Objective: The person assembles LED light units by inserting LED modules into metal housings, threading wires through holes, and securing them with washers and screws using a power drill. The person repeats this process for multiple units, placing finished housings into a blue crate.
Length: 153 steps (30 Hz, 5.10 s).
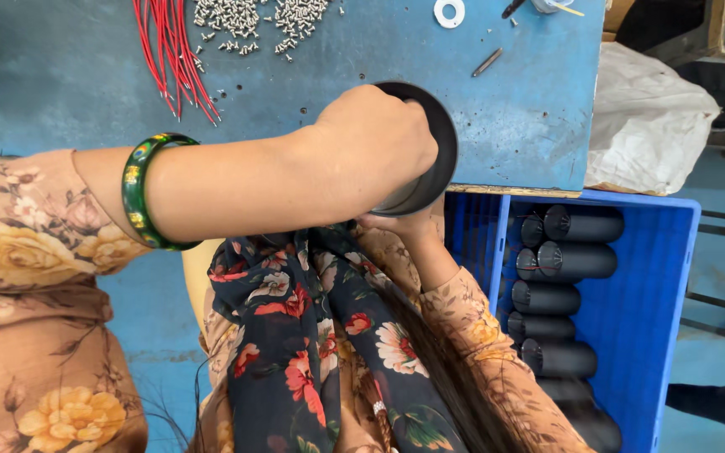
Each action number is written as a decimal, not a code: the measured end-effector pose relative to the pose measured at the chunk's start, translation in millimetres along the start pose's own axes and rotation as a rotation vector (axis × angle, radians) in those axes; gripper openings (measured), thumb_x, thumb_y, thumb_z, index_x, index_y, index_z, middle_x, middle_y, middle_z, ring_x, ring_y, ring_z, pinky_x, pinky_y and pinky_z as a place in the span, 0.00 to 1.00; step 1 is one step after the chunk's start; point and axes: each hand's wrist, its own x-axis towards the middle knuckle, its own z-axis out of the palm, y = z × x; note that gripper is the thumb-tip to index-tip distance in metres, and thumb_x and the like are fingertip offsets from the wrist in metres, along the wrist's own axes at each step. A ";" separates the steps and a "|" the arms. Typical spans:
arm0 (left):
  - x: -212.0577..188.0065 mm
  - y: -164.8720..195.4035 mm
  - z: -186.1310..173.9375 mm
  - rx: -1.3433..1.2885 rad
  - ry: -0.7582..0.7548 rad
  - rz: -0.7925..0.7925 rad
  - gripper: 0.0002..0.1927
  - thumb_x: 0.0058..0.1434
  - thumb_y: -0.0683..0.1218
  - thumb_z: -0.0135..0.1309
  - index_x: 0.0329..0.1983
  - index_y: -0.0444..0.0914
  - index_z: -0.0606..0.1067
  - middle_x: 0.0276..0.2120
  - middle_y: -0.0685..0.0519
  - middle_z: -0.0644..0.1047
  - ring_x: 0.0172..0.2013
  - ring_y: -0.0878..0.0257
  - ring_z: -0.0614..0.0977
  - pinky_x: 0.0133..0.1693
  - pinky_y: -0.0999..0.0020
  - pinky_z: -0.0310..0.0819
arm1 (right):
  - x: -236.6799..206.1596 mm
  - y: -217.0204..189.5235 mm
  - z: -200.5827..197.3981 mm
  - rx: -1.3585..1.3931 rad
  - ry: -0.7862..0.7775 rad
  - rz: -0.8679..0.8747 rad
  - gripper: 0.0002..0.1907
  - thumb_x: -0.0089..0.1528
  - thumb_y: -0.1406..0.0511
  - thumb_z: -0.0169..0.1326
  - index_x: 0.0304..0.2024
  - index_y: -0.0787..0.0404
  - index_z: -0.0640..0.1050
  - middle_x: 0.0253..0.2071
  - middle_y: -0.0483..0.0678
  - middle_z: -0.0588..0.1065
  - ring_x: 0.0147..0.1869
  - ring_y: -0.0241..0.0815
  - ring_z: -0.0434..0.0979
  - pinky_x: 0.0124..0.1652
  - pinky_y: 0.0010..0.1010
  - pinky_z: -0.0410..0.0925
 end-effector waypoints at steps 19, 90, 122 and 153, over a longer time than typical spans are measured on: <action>-62.5 -31.3 -17.4 -0.064 0.482 0.370 0.30 0.53 0.67 0.60 0.45 0.39 0.79 0.43 0.48 0.78 0.52 0.53 0.77 0.67 0.42 0.56 | 17.8 -26.0 -9.4 0.110 -0.120 0.071 0.56 0.51 0.56 0.78 0.74 0.56 0.61 0.73 0.47 0.66 0.78 0.46 0.67 0.76 0.42 0.62; -26.0 -71.2 8.1 0.154 0.175 0.234 0.05 0.43 0.45 0.57 0.22 0.46 0.83 0.27 0.54 0.78 0.38 0.57 0.82 0.67 0.33 0.43 | 33.6 57.6 -17.0 -0.553 -0.446 0.885 0.54 0.55 0.39 0.62 0.75 0.54 0.59 0.76 0.50 0.60 0.81 0.52 0.55 0.78 0.47 0.48; -29.6 -57.6 12.6 0.181 0.080 0.252 0.08 0.43 0.44 0.59 0.27 0.46 0.83 0.30 0.53 0.78 0.40 0.53 0.83 0.67 0.27 0.35 | 40.9 59.9 -3.6 -0.631 -0.203 0.709 0.52 0.55 0.42 0.64 0.74 0.55 0.61 0.76 0.50 0.62 0.81 0.52 0.57 0.78 0.46 0.49; -48.1 -53.8 18.4 0.226 0.415 0.252 0.08 0.46 0.43 0.57 0.27 0.49 0.82 0.33 0.60 0.77 0.57 0.61 0.78 0.72 0.41 0.33 | 25.8 45.0 -7.2 -0.510 0.047 0.289 0.50 0.55 0.44 0.65 0.73 0.56 0.64 0.75 0.50 0.64 0.80 0.51 0.59 0.78 0.46 0.50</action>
